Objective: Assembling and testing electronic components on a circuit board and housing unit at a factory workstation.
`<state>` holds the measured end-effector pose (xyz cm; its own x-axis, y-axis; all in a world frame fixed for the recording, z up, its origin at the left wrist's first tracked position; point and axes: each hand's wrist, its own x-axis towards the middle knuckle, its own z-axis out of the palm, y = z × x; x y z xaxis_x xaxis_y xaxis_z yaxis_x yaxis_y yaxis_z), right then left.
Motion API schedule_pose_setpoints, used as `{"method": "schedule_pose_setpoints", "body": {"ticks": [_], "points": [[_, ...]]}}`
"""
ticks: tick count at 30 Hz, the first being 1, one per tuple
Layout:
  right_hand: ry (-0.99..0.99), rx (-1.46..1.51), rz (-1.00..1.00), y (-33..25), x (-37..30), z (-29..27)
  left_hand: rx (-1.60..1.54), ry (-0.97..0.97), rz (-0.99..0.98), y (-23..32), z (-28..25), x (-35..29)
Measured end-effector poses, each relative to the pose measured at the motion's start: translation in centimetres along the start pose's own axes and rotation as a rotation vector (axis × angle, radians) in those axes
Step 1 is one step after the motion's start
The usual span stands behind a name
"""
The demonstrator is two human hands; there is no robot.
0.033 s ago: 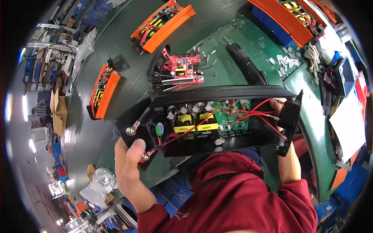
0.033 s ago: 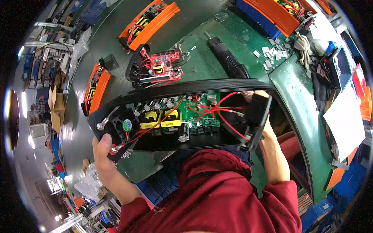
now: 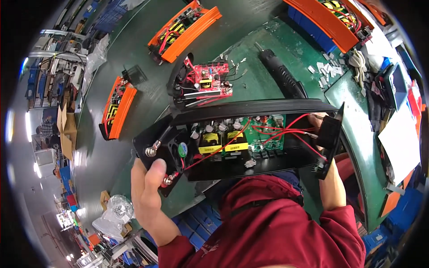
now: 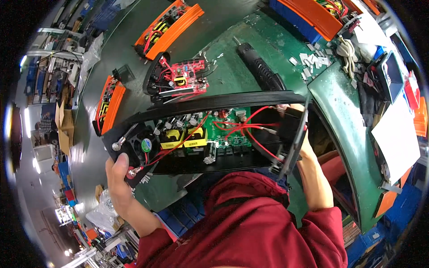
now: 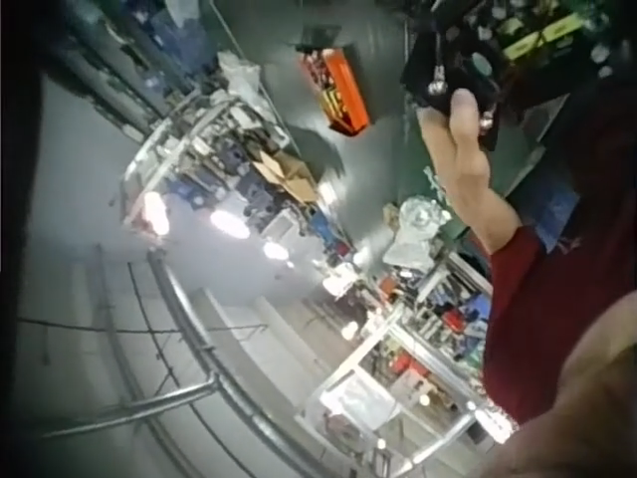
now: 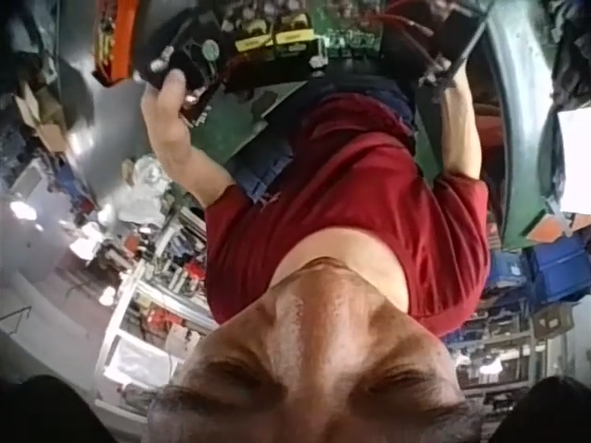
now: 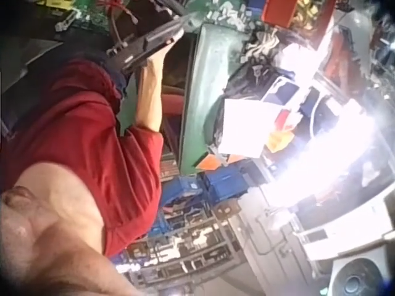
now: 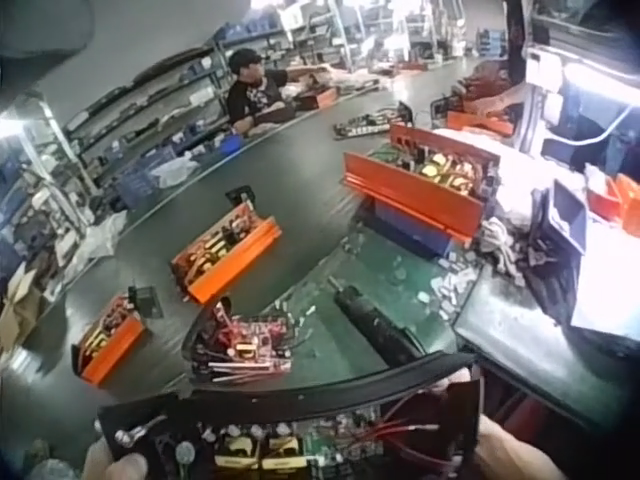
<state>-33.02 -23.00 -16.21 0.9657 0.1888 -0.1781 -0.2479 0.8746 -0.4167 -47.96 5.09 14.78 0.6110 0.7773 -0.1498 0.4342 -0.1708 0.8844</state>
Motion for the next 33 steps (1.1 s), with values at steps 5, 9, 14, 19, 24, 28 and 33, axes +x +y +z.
{"method": "schedule_pose_setpoints", "body": {"ticks": [5,9,14,19,24,28,33], "points": [[-0.034,-0.789,0.212,-3.1,-2.4,7.2,0.251,-0.184,0.185,-0.3,-1.0,2.3],[-0.192,-0.505,0.186,-2.8,-1.9,1.6,0.236,-0.263,0.177,0.1,-0.5,2.7],[-0.045,-0.664,0.082,-2.4,-1.7,9.2,0.109,-0.292,0.151,1.7,0.0,3.0],[0.142,-0.679,0.284,-3.2,-2.1,17.2,0.011,-0.129,0.183,2.3,1.1,1.8],[0.041,-0.514,0.236,-1.9,-0.9,13.1,0.038,-0.415,0.257,2.3,-0.3,3.6],[-0.037,-0.180,0.264,-0.9,-0.2,10.2,0.076,-0.360,0.279,2.9,0.4,3.5],[0.046,-0.434,0.301,-2.6,-1.4,13.6,0.158,-0.364,0.305,2.8,0.5,3.9]]}}
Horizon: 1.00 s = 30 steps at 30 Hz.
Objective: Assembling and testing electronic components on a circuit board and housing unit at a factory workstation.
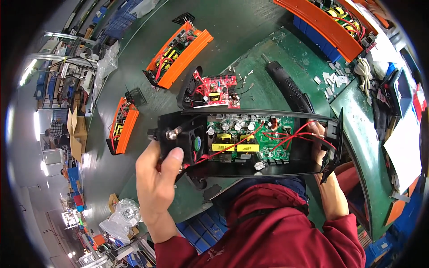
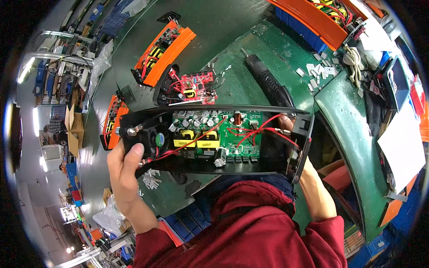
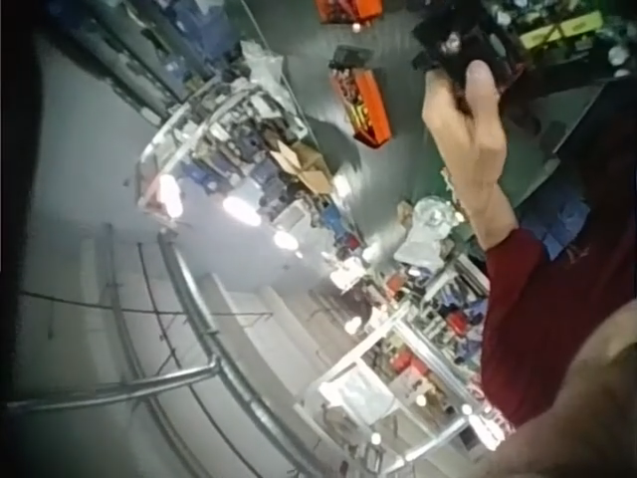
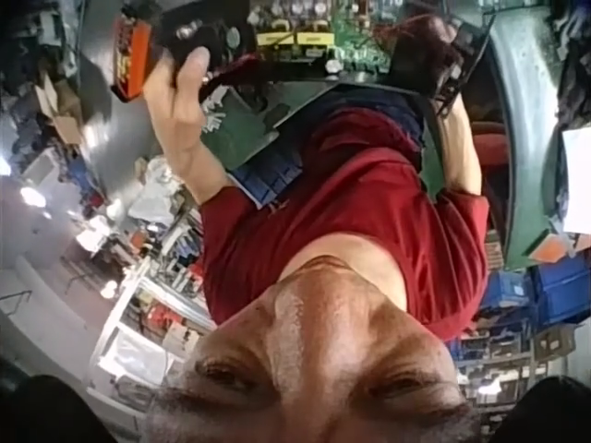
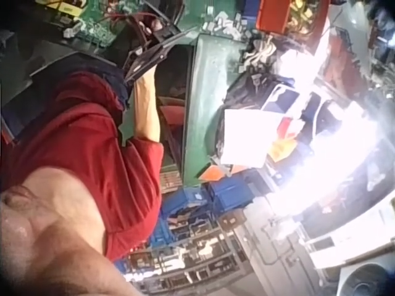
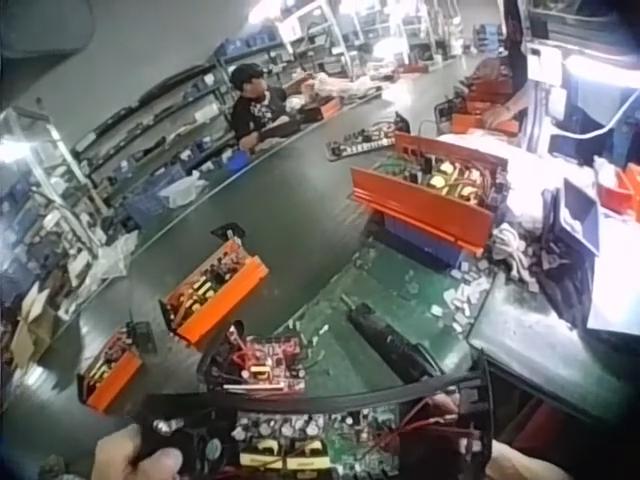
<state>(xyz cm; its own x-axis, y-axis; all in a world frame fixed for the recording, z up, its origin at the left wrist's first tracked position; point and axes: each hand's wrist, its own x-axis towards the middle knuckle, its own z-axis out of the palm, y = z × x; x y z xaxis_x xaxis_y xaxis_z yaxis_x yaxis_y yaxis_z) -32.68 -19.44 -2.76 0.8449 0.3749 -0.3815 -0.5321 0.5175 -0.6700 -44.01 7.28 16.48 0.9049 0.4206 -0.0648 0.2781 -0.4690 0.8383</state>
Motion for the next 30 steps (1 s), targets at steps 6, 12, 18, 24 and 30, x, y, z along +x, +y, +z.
{"method": "schedule_pose_setpoints", "body": {"ticks": [6,12,18,24,30], "points": [[0.098,-0.084,0.006,-0.1,-0.4,2.1,0.244,-0.026,0.168,-0.4,0.0,1.0],[0.017,0.006,-0.181,2.1,1.2,-1.2,0.173,-0.084,0.143,0.4,-0.2,2.5],[0.046,-0.017,-0.183,2.1,0.7,-0.8,0.091,-0.075,0.096,1.1,-1.4,2.2],[0.134,-0.143,-0.115,0.9,-1.0,1.8,-0.199,0.077,0.261,-3.9,-0.8,0.8],[0.084,-0.179,0.027,-0.1,-2.4,4.7,-0.548,0.394,-0.076,-11.6,2.2,-3.9]]}}
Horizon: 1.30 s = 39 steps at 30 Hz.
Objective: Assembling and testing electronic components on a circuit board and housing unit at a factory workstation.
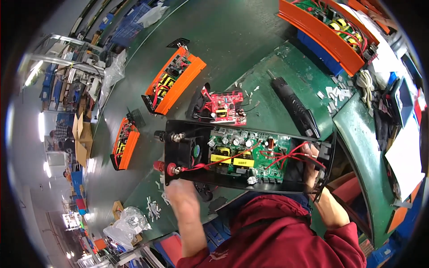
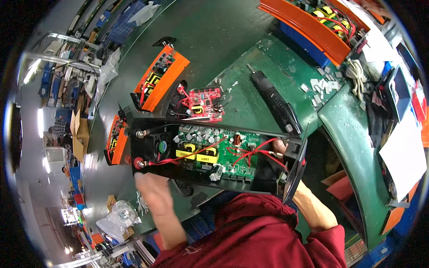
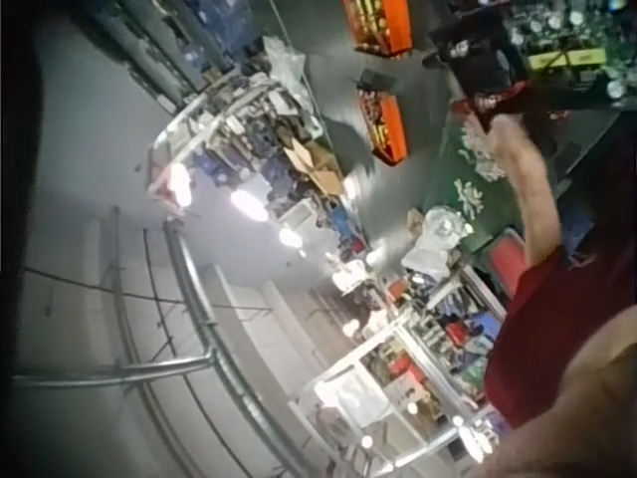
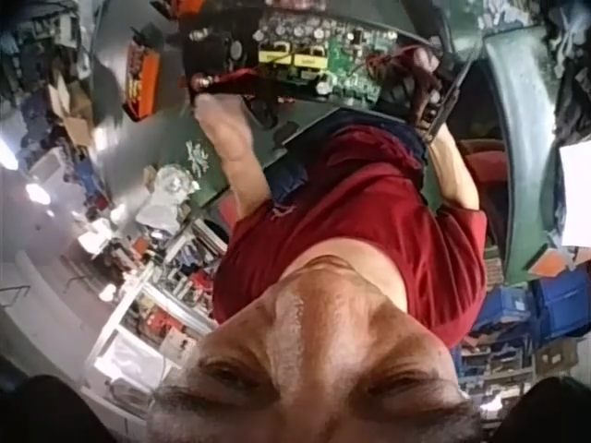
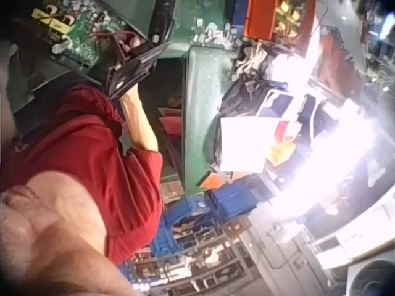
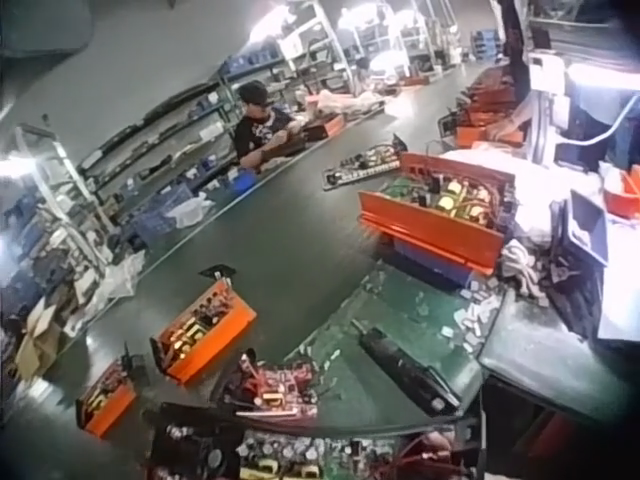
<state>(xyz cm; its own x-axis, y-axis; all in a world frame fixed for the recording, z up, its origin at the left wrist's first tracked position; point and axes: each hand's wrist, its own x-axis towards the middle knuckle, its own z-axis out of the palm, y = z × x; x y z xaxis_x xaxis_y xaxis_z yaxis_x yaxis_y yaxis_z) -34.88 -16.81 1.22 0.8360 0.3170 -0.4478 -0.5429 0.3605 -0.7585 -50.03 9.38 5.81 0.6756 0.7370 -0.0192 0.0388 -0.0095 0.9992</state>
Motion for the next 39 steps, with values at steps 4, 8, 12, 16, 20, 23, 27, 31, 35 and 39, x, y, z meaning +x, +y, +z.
{"method": "schedule_pose_setpoints", "body": {"ticks": [4,8,12,16,20,23,27,31,35,39], "points": [[0.042,0.165,0.026,2.1,-0.9,1.2,-0.373,0.040,-0.039,0.3,5.0,-1.6],[-0.191,0.361,-0.044,7.7,2.0,-3.7,-0.272,0.110,-0.041,1.4,5.6,-0.8],[-0.216,0.276,0.417,5.4,1.3,-2.2,-0.246,0.138,-0.078,1.3,5.0,-0.3],[-0.541,0.168,0.103,7.2,3.6,-4.5,-0.249,0.116,-0.121,0.9,4.3,-0.3],[-0.265,-0.132,0.041,12.4,5.4,-8.1,-0.233,0.116,-0.060,0.2,4.2,0.0],[-0.350,-0.024,0.063,9.4,2.5,-2.2,-0.389,0.123,-0.111,-0.6,2.7,-0.2],[-0.527,-0.322,0.235,5.8,2.0,0.8,-0.684,0.126,-0.064,-1.3,3.4,-1.5],[-0.416,0.304,0.446,8.9,1.9,0.6,-0.771,0.133,-0.221,-2.3,2.8,-1.5],[-1.122,-1.115,-0.345,0.6,3.4,5.7,-0.074,0.420,0.078,-5.3,-1.2,-0.4],[-0.656,-1.180,-0.258,-7.8,4.1,12.1,-0.851,0.303,0.002,-3.9,-5.0,1.3]]}}
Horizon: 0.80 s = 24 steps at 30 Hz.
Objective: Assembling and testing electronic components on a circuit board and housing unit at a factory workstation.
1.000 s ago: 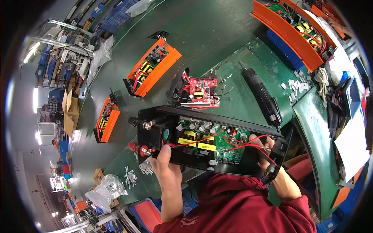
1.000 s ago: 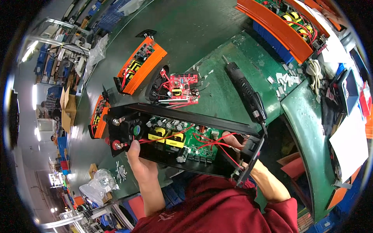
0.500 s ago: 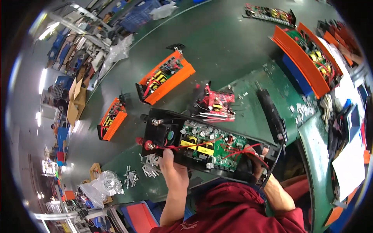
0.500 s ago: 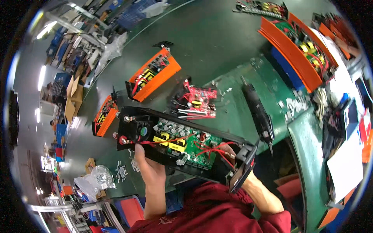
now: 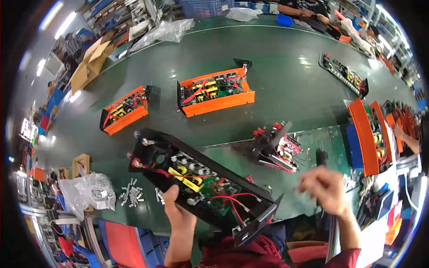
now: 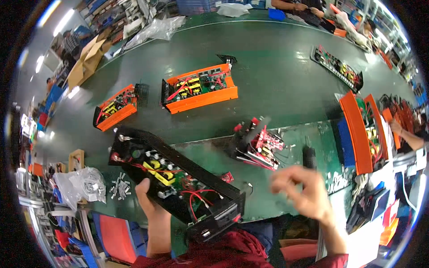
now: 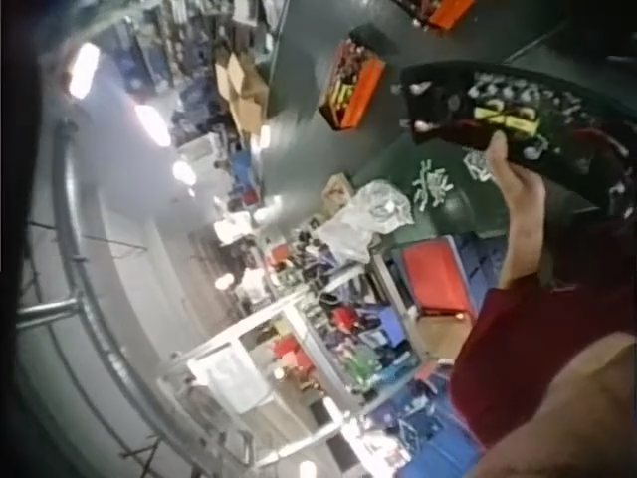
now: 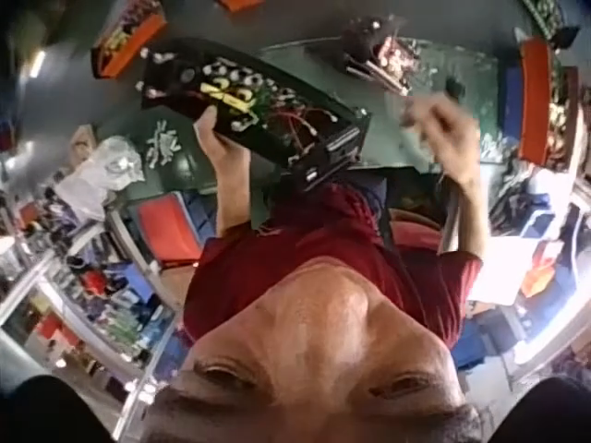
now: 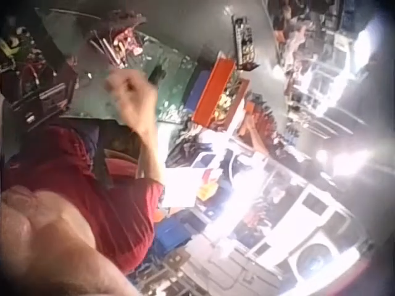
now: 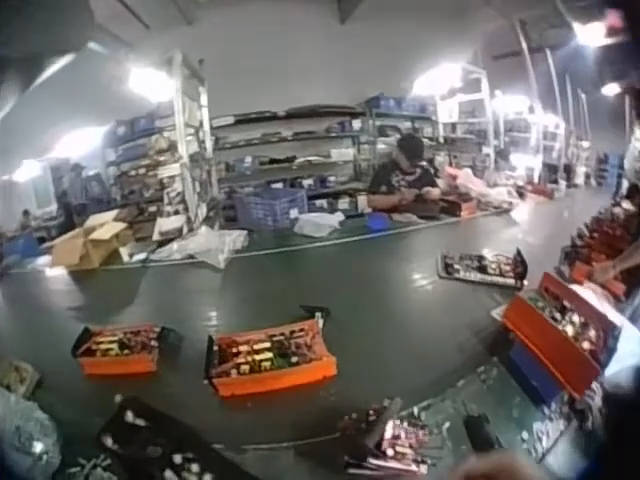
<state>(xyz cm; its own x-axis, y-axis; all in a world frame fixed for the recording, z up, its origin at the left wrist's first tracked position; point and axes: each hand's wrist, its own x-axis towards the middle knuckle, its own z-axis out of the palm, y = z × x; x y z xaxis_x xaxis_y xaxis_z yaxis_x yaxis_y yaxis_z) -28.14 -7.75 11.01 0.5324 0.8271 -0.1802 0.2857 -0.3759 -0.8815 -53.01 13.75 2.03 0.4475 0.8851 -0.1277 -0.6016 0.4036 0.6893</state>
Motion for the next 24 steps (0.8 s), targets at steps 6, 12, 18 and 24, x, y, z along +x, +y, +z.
{"method": "schedule_pose_setpoints", "body": {"ticks": [6,12,18,24], "points": [[-0.029,-0.460,-0.459,-2.6,18.3,0.3,0.164,0.202,0.065,0.3,-1.5,2.9],[-0.008,-0.961,-0.977,-1.8,33.9,7.6,0.161,0.277,0.024,0.1,0.1,5.7],[-0.118,-1.088,-1.010,-3.0,37.1,12.3,0.240,0.319,-0.147,5.0,1.0,5.2],[-0.306,-0.955,-0.915,-10.3,37.3,18.1,0.139,0.601,-0.107,14.6,2.8,0.7]]}}
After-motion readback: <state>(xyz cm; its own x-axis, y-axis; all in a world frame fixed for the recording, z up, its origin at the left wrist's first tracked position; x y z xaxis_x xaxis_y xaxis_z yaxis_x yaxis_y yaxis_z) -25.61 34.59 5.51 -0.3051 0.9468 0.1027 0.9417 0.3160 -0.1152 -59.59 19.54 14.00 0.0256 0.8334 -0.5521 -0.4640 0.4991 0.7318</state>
